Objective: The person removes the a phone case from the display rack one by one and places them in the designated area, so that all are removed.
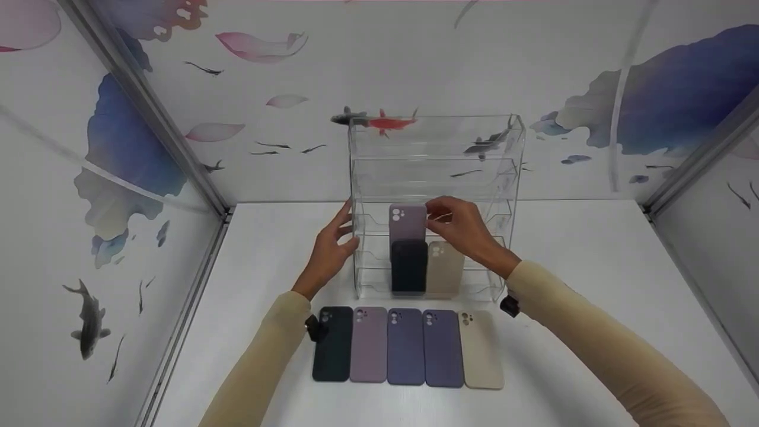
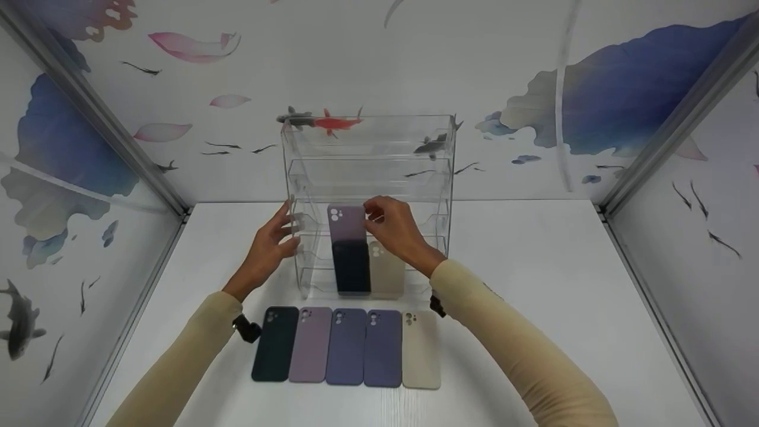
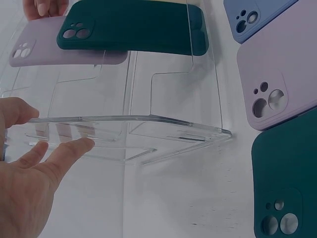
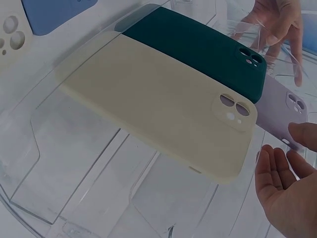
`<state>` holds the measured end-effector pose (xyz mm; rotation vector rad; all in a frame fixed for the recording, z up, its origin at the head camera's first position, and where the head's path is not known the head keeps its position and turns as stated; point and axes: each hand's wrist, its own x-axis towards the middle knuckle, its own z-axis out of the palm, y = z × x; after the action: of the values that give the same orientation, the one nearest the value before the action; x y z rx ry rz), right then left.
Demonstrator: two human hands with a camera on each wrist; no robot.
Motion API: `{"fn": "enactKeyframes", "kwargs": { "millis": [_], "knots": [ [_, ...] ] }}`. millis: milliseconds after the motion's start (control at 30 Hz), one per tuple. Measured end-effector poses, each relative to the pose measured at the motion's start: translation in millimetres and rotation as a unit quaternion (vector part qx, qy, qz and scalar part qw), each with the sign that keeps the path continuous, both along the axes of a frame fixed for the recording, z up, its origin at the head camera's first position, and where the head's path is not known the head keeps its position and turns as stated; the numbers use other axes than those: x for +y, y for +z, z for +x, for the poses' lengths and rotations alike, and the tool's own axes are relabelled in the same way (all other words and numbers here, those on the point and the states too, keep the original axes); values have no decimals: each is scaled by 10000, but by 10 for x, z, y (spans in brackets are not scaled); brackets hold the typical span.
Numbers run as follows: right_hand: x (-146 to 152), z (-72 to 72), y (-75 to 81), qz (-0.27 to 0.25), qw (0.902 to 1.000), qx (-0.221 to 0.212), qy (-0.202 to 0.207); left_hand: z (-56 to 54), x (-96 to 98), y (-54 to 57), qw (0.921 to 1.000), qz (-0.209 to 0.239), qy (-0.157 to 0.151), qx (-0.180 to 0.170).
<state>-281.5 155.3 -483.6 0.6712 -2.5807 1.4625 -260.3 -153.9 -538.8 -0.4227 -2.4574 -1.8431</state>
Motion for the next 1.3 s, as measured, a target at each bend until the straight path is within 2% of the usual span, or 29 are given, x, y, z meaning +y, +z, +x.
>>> {"fn": "enactKeyframes", "kwargs": {
  "millis": [333,633,833,1300],
  "knots": [
    [-64,-24,-24,73,9999,75,-101,9,1,10,10000,-14,31,-52],
    [-55,-14,-22,-91,9996,238,-134,-9,-5,6,9999,61,-79,-31],
    [-20,-5,-16,-178,9991,367,-127,-1,-6,12,9999,-8,-23,-135],
    [115,57,162,-610,9952,716,-270,6,8,19,10000,-38,38,-75]
  ]
}}
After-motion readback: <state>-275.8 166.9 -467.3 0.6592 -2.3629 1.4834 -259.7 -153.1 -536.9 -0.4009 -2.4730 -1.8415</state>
